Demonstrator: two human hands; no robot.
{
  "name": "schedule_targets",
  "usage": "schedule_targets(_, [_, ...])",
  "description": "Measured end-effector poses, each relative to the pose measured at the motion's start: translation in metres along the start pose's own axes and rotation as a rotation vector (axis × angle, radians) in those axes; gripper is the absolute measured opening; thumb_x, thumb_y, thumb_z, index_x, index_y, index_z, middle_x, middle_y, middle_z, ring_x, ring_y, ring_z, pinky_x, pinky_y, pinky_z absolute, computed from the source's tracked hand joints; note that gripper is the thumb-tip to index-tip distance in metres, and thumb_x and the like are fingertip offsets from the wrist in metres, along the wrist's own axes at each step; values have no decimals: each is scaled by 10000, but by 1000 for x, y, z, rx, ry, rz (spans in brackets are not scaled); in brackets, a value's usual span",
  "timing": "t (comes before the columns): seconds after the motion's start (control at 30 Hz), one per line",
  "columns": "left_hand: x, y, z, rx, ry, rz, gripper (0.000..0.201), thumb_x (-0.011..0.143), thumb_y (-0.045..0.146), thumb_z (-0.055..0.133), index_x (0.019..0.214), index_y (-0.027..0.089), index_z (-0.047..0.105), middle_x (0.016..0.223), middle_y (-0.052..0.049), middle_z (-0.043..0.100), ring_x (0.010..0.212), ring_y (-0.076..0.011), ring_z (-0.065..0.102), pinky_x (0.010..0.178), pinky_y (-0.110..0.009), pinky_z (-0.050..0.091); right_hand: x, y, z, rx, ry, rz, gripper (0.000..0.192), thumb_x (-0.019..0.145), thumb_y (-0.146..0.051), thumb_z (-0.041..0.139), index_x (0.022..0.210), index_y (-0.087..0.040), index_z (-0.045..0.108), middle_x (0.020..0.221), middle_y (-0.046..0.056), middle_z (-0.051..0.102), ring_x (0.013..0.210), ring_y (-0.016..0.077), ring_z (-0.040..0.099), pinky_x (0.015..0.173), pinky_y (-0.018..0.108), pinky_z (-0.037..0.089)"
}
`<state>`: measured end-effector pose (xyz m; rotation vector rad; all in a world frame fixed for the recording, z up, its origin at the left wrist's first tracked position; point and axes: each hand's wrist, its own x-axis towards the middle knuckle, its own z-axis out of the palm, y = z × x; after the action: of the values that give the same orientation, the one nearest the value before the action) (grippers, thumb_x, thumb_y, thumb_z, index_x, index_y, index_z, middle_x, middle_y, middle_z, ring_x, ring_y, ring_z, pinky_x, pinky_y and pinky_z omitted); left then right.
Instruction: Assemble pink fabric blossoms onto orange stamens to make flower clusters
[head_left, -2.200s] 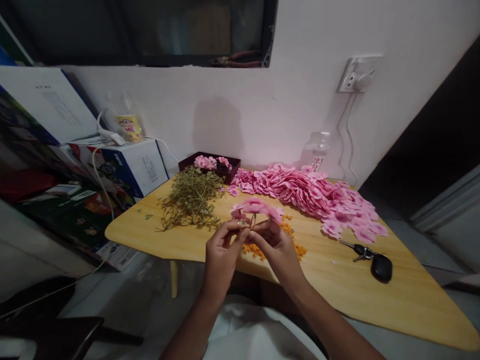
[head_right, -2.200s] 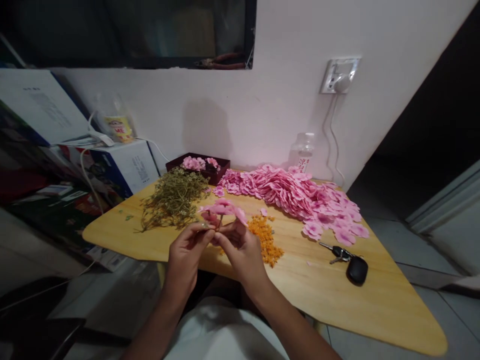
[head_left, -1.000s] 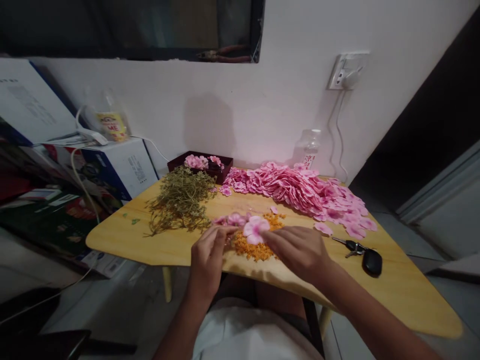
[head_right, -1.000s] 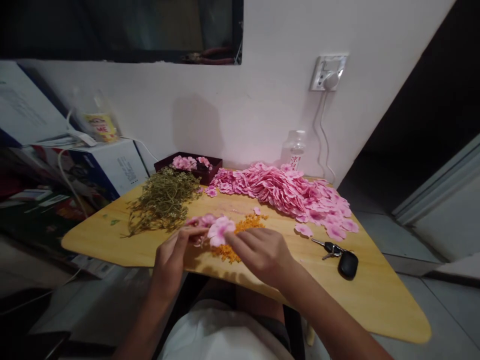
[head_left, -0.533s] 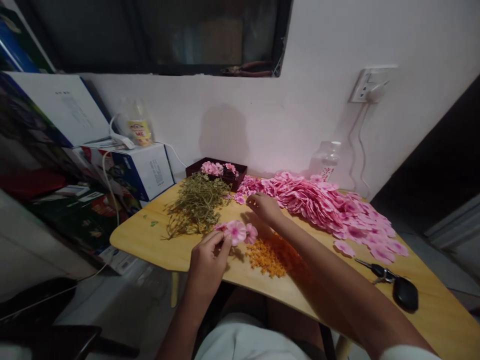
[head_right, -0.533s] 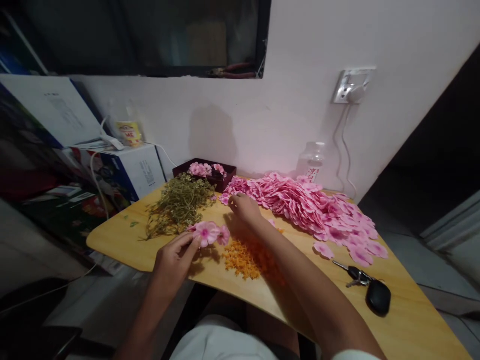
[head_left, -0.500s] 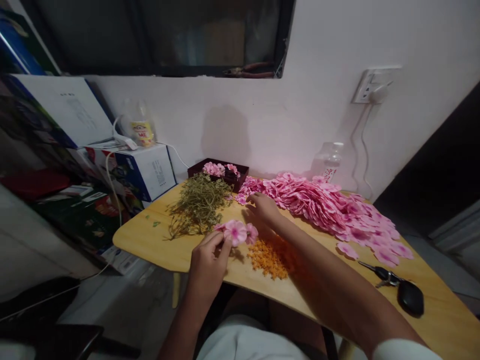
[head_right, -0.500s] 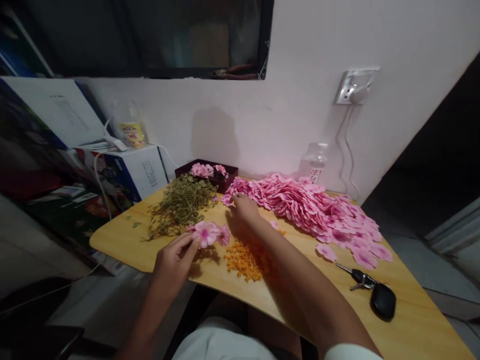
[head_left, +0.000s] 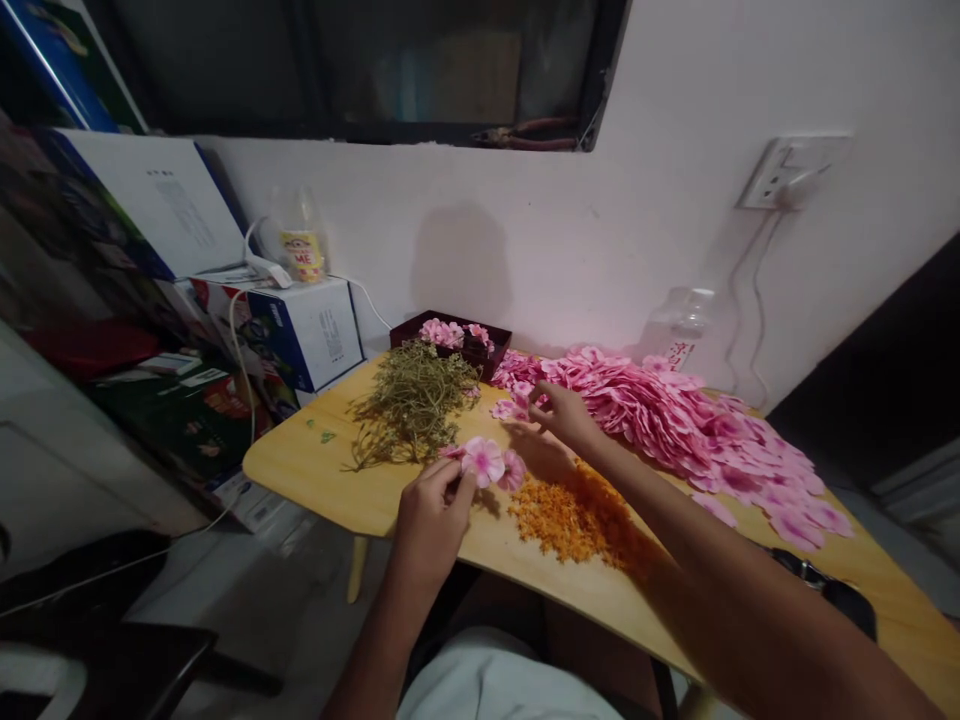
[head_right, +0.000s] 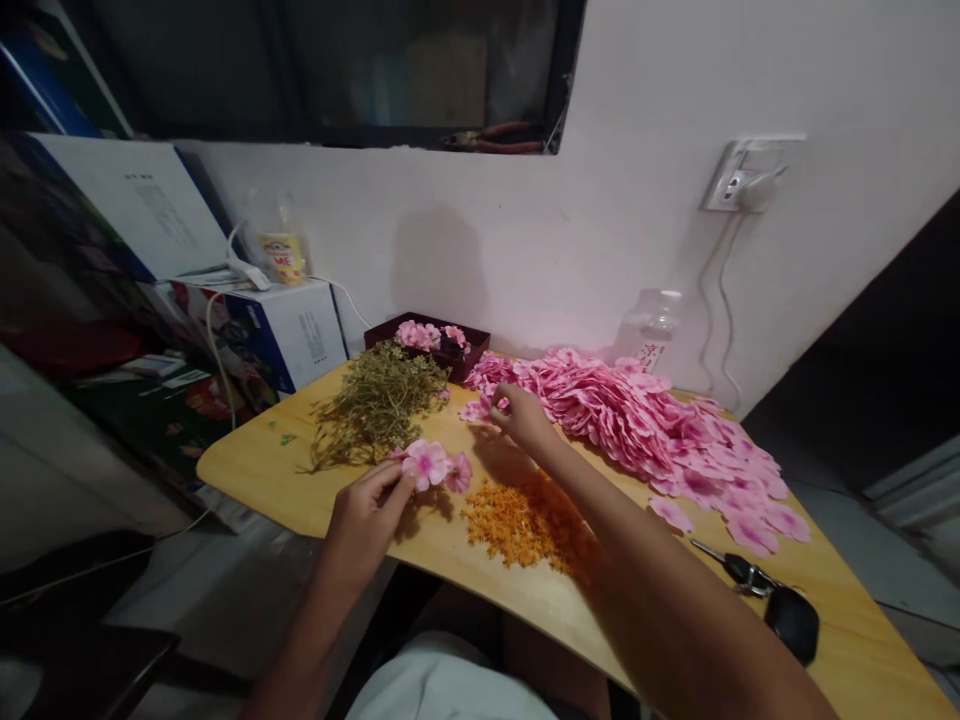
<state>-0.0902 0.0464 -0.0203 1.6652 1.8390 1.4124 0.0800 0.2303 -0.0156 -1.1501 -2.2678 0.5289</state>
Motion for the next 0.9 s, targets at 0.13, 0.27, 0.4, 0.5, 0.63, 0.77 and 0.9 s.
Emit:
schedule_targets(0.13, [-1,0,4,8,-21,-20,300,857,307,456,604,163,528,662,-6,541,666,-129,521,627,-222,372,-35,4,-12,174,-1,-69,107,763,-242,608,744,-198,512,1044,74,666,734,167,684,604,264,541])
schedule_targets(0.27, [-2,-1,9,1,-43,-21,287,857,307,457,630,161,555,708,-21,581,723,-140,549,664,-223,385,-58,6,-16,319,49,-49,193,773,-299,613,711,-212,452,881,61,695,810,202,696,714,323,558])
schedule_targets(0.4, [-4,-1,12,-7,-58,-21,273,857,300,458,646,161,564,744,-33,614,760,-148,569,677,-221,393,-70,-4,-22,665,52,93,259,742,-337,663,752,-210,438,705,3,666,699,183,699,663,329,575])
schedule_targets(0.5, [-4,0,12,1,-68,-16,281,859,305,457,635,164,552,740,-33,618,766,-152,574,685,-223,397,-78,-16,-27,849,35,241,305,677,-304,726,844,-201,494,714,-24,646,591,145,672,558,277,564])
schedule_targets(0.63, [-4,2,13,10,-68,-10,285,863,315,456,643,167,558,741,-32,621,767,-154,577,688,-227,400,-87,-24,-29,926,81,311,315,656,-267,734,923,-195,581,790,-13,650,623,116,663,625,265,563])
schedule_targets(0.77, [-5,3,14,5,-79,0,286,868,323,452,659,170,573,755,-35,629,785,-159,583,691,-230,402,-95,-21,-33,839,183,249,168,695,-285,705,791,-172,628,752,8,650,668,115,635,638,246,546])
schedule_targets(0.9, [-6,4,14,12,-85,3,295,870,326,448,645,172,561,741,-35,623,775,-162,582,674,-232,399,-105,-19,-43,697,231,155,159,761,-317,661,850,-187,646,636,-33,578,454,57,469,393,170,412])
